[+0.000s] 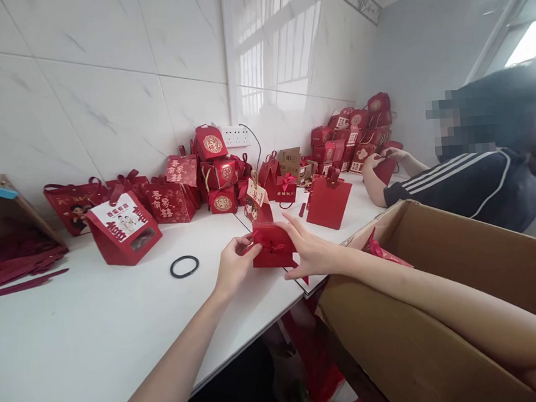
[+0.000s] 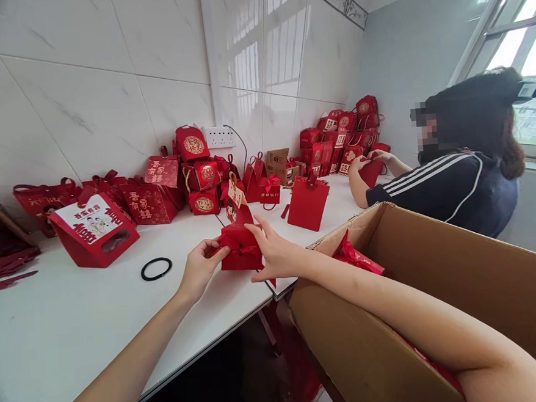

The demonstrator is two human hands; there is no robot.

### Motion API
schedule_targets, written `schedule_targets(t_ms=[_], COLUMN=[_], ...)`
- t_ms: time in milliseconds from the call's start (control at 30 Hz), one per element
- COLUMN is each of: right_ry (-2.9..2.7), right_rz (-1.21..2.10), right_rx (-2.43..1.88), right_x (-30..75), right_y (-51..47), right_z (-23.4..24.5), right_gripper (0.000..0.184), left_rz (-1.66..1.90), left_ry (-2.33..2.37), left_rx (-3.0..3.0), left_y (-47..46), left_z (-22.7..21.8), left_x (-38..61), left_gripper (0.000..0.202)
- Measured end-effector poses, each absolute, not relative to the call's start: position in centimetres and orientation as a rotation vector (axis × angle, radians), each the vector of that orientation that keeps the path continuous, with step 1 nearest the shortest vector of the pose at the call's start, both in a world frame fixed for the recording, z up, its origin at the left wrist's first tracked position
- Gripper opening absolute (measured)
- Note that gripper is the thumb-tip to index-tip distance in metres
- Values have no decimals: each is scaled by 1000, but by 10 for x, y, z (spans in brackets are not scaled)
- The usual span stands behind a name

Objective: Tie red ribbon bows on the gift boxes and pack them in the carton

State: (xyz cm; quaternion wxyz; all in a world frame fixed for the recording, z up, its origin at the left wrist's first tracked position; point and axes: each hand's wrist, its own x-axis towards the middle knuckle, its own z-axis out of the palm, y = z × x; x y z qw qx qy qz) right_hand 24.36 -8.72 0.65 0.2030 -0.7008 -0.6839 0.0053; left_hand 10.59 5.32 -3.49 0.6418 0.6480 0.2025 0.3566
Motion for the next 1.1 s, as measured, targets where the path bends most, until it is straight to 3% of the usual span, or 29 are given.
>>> schedule_targets(t_ms=[200, 433, 867, 1100], right_ry=[-1954, -1769, -1623, -1657], right_rz=[-166, -109, -43, -104], right_rx=[-1994, -2053, -2103, -2067], right_x=[246, 242, 244, 247], right_y=[-86, -84, -84, -82], right_z=[2, 5, 5, 3], right_gripper=[93, 89, 88, 85], left_rz=[820, 899, 1010, 1062], left_ry=[464, 588, 121, 61], left_rx=[1534, 1777, 2559, 2627], left_y=[50, 49, 47, 47], left_z=[-33, -33, -50, -52], left_x=[107, 102, 98, 99], left_gripper=[27, 32, 25, 23])
